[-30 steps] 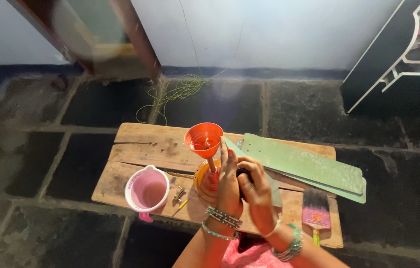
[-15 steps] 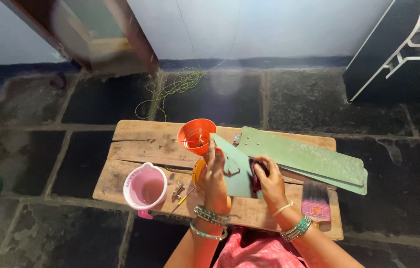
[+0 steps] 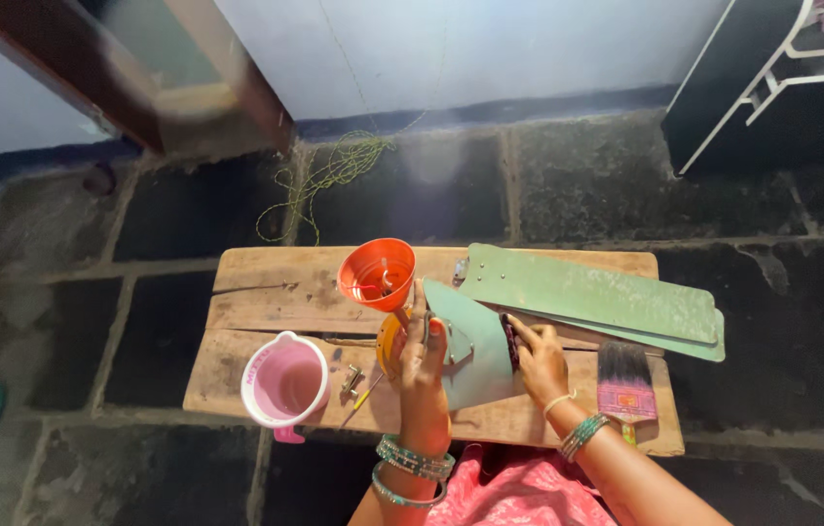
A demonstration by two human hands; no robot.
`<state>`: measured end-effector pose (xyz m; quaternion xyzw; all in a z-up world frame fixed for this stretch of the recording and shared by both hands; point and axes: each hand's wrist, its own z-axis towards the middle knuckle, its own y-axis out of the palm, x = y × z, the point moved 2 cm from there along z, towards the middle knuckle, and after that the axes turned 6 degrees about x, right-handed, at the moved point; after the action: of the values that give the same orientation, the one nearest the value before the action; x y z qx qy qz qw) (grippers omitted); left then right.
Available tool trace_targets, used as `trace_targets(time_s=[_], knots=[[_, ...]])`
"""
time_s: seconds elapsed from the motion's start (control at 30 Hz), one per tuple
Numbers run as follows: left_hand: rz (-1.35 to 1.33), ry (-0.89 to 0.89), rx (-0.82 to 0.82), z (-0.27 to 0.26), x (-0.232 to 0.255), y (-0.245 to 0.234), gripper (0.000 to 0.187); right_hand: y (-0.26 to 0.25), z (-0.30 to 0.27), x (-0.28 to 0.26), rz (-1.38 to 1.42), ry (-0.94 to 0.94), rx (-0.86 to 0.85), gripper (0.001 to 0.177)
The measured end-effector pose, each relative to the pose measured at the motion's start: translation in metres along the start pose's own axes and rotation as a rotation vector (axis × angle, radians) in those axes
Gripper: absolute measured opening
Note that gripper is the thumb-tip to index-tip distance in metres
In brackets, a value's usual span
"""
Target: The person assembles a ceiling fan by inserting a red string through the orange motor housing and securing it with a metal clip. They then wipe the green fan blades with a dark cloth.
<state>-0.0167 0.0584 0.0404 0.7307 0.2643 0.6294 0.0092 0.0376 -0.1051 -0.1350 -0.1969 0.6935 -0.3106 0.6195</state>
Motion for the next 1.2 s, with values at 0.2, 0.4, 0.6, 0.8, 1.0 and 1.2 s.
trace_targets(time_s=[0.2,0.4,0.6,0.8,1.0,1.2], knots=[[0.001,-0.034,-0.020,0.002,0.006,-0.002,0.069,-0.030,-0.007,-0.065,0.716,0.160,-0.074,0.036],[0.336,0.184,-0.036,-0.002,0.009,-0.001,0.071,-0.045,-0.025,-0.086,0.701,-0.317,0.058,0.029],[0.140,-0.008,-0.009,-0.003,0.008,-0.012,0.072,0.012,0.010,0.031,0.183,-0.018,0.094,0.031],[0.156,0.078,-0.053,-0.002,0.013,-0.009,0.072,0.004,0.011,-0.001,0.460,0.100,-0.061,0.037],[-0.014,-0.001,-0.033,-0.003,0.014,0.000,0.071,-0.032,-0.026,-0.059,0.515,-0.321,0.024,0.037],[0.021,0.019,0.065,0.002,0.012,-0.014,0.066,0.013,-0.037,0.056,0.118,0.004,-0.031,0.041]])
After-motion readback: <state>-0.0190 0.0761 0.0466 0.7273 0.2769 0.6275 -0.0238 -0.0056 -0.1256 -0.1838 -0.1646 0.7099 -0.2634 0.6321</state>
